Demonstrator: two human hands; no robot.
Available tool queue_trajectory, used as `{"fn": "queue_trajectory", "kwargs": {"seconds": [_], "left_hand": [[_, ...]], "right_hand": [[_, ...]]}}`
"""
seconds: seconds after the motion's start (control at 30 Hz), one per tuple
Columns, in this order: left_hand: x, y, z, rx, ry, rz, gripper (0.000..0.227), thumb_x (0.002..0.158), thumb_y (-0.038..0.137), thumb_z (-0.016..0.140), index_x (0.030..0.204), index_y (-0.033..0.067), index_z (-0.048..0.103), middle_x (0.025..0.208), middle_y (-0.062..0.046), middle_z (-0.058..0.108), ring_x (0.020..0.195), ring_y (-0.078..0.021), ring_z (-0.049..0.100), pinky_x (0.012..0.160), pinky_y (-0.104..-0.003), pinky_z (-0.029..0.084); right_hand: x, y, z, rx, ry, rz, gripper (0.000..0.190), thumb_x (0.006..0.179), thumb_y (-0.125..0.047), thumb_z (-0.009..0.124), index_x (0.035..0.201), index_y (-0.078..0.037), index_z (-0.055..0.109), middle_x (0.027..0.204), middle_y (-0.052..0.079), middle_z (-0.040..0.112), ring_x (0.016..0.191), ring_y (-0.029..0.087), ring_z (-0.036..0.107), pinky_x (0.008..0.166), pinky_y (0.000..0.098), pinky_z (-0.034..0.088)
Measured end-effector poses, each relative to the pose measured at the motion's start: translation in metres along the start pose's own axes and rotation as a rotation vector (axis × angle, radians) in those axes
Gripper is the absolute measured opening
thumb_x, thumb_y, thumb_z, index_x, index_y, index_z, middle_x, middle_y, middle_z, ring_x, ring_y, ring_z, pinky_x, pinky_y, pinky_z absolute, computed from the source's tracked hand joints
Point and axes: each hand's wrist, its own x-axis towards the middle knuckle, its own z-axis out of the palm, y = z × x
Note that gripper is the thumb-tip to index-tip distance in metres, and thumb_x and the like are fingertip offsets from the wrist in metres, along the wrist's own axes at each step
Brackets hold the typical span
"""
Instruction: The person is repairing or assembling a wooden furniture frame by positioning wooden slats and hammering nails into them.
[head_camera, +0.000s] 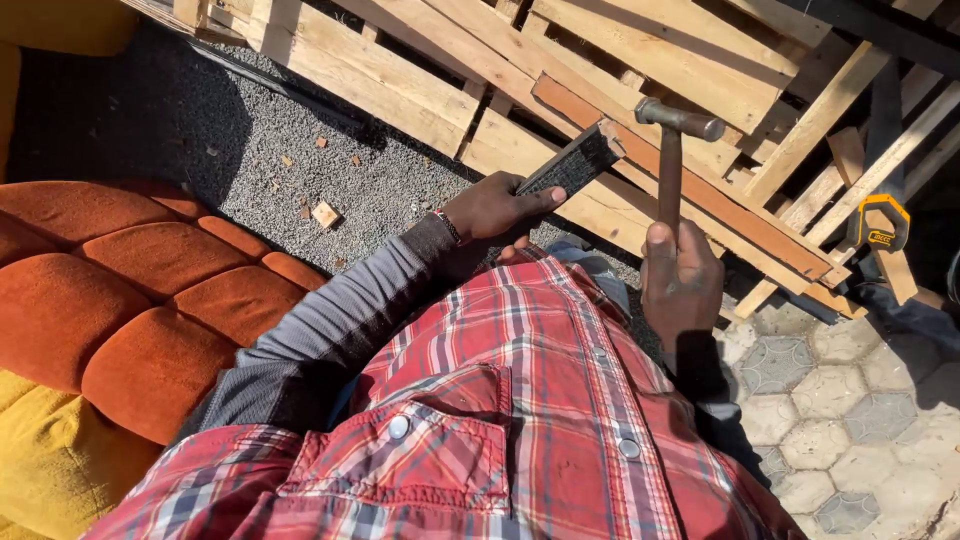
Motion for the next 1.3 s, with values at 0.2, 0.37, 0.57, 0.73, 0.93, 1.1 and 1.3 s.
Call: {"fn": "queue_trajectory", "kwargs": {"seconds": [0.2, 0.37, 0.57, 0.73, 0.93, 1.1, 1.3], "left_hand": [[-0.006, 0.006, 0.000, 0.004, -0.022, 0.008, 0.063, 0.107, 0.059, 0.083, 0.099, -0.0027, 0.073, 0.064, -0.020, 0.071, 0.048, -0.0242, 0.075, 0.042, -0.035, 0.064], [0.008, 0.003, -0.011, 0.024, -0.026, 0.035, 0.061, 0.109, 0.058, 0.082, 0.097, -0.0015, 0.073, 0.063, -0.020, 0.072, 0.048, -0.0253, 0.075, 0.044, -0.037, 0.065], [-0.007, 0.005, -0.014, -0.035, -0.022, 0.034, 0.062, 0.106, 0.057, 0.085, 0.098, -0.0032, 0.073, 0.063, -0.020, 0.071, 0.049, -0.0261, 0.076, 0.046, -0.038, 0.066], [-0.017, 0.026, -0.004, -0.016, -0.044, 0.062, 0.063, 0.106, 0.057, 0.083, 0.099, -0.0045, 0.074, 0.063, -0.021, 0.072, 0.048, -0.0272, 0.076, 0.045, -0.039, 0.066], [-0.002, -0.004, -0.013, 0.023, -0.051, 0.046, 0.064, 0.107, 0.058, 0.082, 0.099, -0.0047, 0.074, 0.064, -0.022, 0.072, 0.049, -0.0276, 0.076, 0.047, -0.040, 0.067], [-0.019, 0.011, -0.007, 0.178, -0.106, 0.042, 0.065, 0.107, 0.065, 0.070, 0.073, 0.0105, 0.062, 0.065, -0.013, 0.078, 0.046, -0.0234, 0.072, 0.055, -0.036, 0.062], [-0.013, -0.019, -0.015, 0.043, -0.060, -0.011, 0.067, 0.107, 0.061, 0.084, 0.105, -0.0050, 0.071, 0.066, -0.023, 0.074, 0.051, -0.0293, 0.079, 0.045, -0.041, 0.067]], "right_hand": [[-0.022, -0.010, -0.025, 0.556, 0.446, -0.308, 0.077, 0.123, -0.070, 0.053, 0.095, 0.002, 0.059, 0.055, 0.014, 0.052, 0.042, 0.021, 0.055, 0.045, 0.0263, 0.047], [-0.003, 0.019, 0.014, -0.111, 0.009, 0.035, 0.062, 0.137, -0.046, 0.053, 0.102, 0.003, 0.072, 0.072, 0.031, 0.070, 0.072, 0.051, 0.073, 0.072, 0.0627, 0.056], [-0.020, 0.000, -0.071, 0.622, 0.059, 0.035, 0.049, 0.129, -0.052, 0.056, 0.123, -0.003, 0.062, 0.079, 0.013, 0.070, 0.072, 0.020, 0.080, 0.063, 0.0214, 0.062], [-0.002, -0.011, -0.003, 0.047, -0.007, 0.123, 0.059, 0.130, -0.056, 0.057, 0.111, 0.000, 0.064, 0.087, 0.030, 0.072, 0.088, 0.050, 0.075, 0.074, 0.0567, 0.054], [-0.028, -0.012, -0.008, 0.182, 0.190, 0.050, 0.054, 0.129, -0.054, 0.055, 0.104, -0.008, 0.064, 0.058, 0.011, 0.059, 0.056, 0.025, 0.064, 0.057, 0.0349, 0.050], [-0.045, -0.022, 0.001, 0.379, 0.502, -0.245, 0.080, 0.122, -0.080, 0.055, 0.100, -0.003, 0.056, 0.064, 0.013, 0.049, 0.053, 0.027, 0.057, 0.056, 0.0374, 0.043], [-0.031, 0.003, 0.013, -0.163, -0.037, 0.188, 0.063, 0.132, -0.057, 0.060, 0.105, 0.000, 0.068, 0.079, 0.030, 0.070, 0.080, 0.053, 0.073, 0.075, 0.0666, 0.050]]}}
